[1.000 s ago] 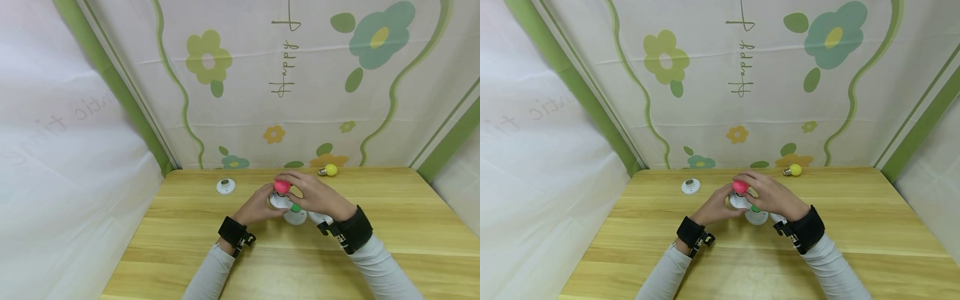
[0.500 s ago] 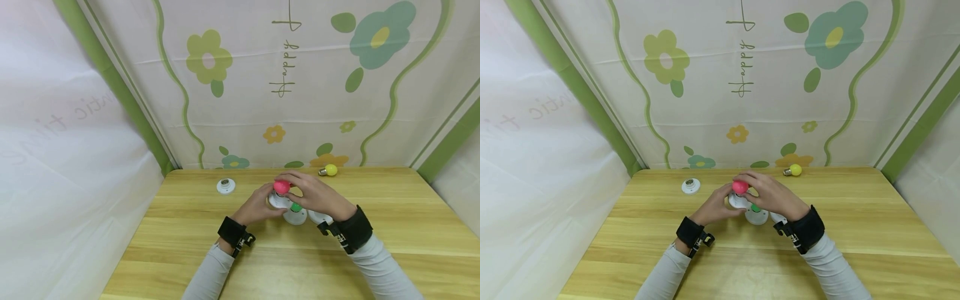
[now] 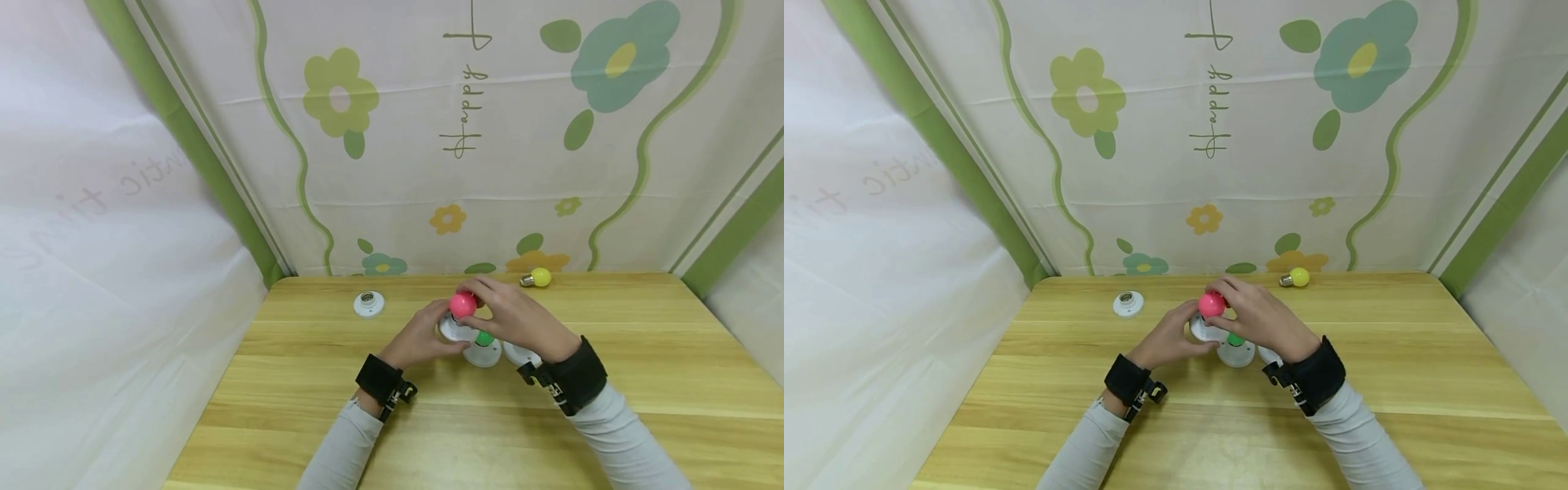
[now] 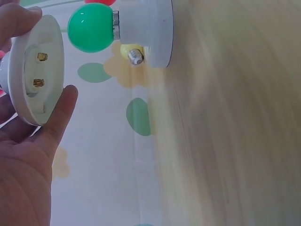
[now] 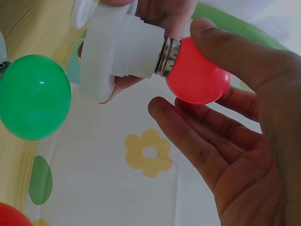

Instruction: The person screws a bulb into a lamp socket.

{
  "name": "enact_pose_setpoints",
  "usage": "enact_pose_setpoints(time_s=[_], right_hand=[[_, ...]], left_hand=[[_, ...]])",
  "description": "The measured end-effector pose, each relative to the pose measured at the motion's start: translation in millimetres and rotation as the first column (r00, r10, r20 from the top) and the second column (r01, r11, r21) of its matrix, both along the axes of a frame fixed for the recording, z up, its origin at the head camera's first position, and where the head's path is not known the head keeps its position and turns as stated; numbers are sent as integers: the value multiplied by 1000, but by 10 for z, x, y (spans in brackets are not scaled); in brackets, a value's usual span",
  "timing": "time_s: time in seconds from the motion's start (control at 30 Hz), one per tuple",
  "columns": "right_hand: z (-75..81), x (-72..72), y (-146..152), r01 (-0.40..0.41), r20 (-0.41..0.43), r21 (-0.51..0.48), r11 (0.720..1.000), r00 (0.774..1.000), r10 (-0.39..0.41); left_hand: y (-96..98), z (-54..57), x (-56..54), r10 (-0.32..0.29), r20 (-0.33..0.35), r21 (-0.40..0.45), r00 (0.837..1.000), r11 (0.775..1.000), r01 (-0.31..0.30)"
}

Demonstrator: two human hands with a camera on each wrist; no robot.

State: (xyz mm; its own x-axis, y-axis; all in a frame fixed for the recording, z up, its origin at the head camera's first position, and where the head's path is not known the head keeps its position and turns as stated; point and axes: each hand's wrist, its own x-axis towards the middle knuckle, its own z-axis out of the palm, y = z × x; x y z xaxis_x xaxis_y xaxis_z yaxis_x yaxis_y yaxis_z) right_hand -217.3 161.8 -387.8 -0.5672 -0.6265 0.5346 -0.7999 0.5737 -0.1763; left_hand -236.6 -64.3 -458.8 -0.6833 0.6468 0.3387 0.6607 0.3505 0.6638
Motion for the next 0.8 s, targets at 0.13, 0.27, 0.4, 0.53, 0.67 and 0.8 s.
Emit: enact_pose_setpoints(time_s=[0.13, 0.27, 0.4, 0.53, 0.67, 0.8], right_hand=[[-21, -3, -6, 26, -10, 10, 1000, 1000, -25], [-32, -13, -13, 18, -6, 11, 1000, 1000, -18], [-33, -22, -14, -35, 7, 13, 999, 999, 35], [-29, -15, -3, -66, 41, 17, 998, 997, 65], [-10, -1, 10, -68, 68, 21, 997, 995, 66], [1, -1, 15, -66, 60, 28, 997, 996, 64]], left_hand=[[2, 9, 11, 6, -1, -5, 1000, 1000, -6], [4, 18, 16, 12, -4, -14, 1000, 1000, -12], [3, 17, 13, 10, -2, -17, 1000, 1000, -10], [2, 6, 3, -1, 2, -1, 1000, 1000, 1], [0, 5, 1, -8, 2, 13, 1000, 1000, 8], [2, 11, 3, -12, 2, 13, 1000, 1000, 12]])
